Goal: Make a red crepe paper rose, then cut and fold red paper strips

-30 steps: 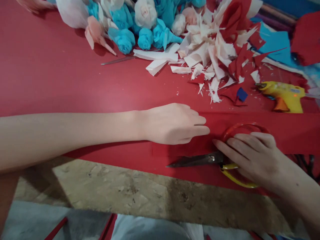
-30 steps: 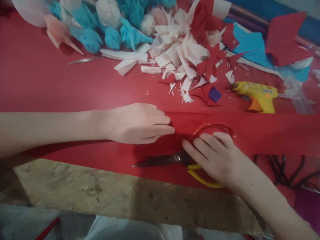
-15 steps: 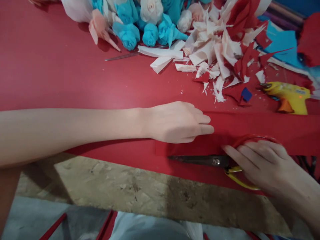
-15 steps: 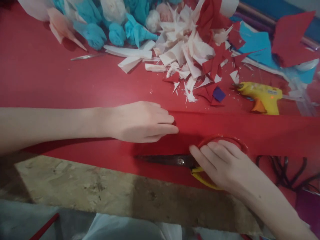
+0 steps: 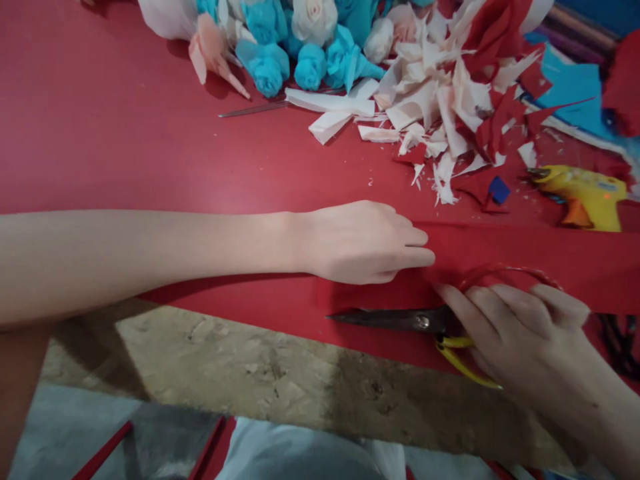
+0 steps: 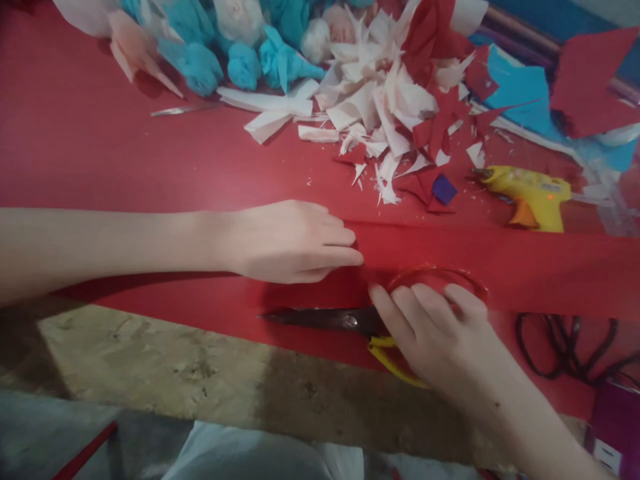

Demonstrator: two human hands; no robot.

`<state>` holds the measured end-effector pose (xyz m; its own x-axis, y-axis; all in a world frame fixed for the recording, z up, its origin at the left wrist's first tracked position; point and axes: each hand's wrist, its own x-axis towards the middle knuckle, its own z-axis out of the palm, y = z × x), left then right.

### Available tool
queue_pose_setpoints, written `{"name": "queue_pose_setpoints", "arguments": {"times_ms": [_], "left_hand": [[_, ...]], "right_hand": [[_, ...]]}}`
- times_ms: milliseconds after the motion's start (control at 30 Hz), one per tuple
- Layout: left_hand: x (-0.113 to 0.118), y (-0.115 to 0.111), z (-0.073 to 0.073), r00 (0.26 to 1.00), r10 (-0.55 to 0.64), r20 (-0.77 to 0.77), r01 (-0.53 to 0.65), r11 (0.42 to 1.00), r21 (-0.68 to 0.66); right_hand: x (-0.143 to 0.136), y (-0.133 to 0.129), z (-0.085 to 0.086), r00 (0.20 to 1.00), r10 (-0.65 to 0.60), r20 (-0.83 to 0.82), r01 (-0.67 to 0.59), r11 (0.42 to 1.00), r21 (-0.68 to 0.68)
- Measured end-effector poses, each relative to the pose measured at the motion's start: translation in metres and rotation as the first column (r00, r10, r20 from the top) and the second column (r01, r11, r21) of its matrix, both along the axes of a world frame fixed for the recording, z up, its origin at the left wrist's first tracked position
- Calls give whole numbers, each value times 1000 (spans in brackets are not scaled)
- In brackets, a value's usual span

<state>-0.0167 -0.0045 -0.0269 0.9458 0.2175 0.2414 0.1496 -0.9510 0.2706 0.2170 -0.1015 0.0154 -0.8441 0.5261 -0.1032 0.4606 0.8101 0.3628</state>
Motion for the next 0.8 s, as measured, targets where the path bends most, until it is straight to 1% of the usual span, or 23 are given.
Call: {"name": "queue_pose_setpoints", "arguments": {"times_ms": [133,233,333,433,500,667,800], "left_hand": [[1,1,1,1000,0,-25,-1,1000,-22],[1,1,2,999,5,-38,-6,999,-36],[0,1,2,1000,-4,-18,3,999,-36],[0,1,1,1000,-6,-18,5,999,-37],[0,1,1,1000,-4,-23,3,999,-36],[1,1,0,1000,-8,2,8,999,-38],[2,0,0,1000,11,10,-11,999,-34]], "right_hand": [[-10,3,-2,1000,10,-16,-10,1000,14],[-13,7,-2,998,25,-50,-25,1000,-4],[-12,10,-2,995,47,-84,-50,998,-32],[-10,13,-1,985,105,-137,-115,991,-67],[-8,14,1,979,147,-141,-159,984,-85],[-8,11,4,982,148,-119,-157,985,-77],[-9,4,3,974,185,-128,-193,980,-54]]}}
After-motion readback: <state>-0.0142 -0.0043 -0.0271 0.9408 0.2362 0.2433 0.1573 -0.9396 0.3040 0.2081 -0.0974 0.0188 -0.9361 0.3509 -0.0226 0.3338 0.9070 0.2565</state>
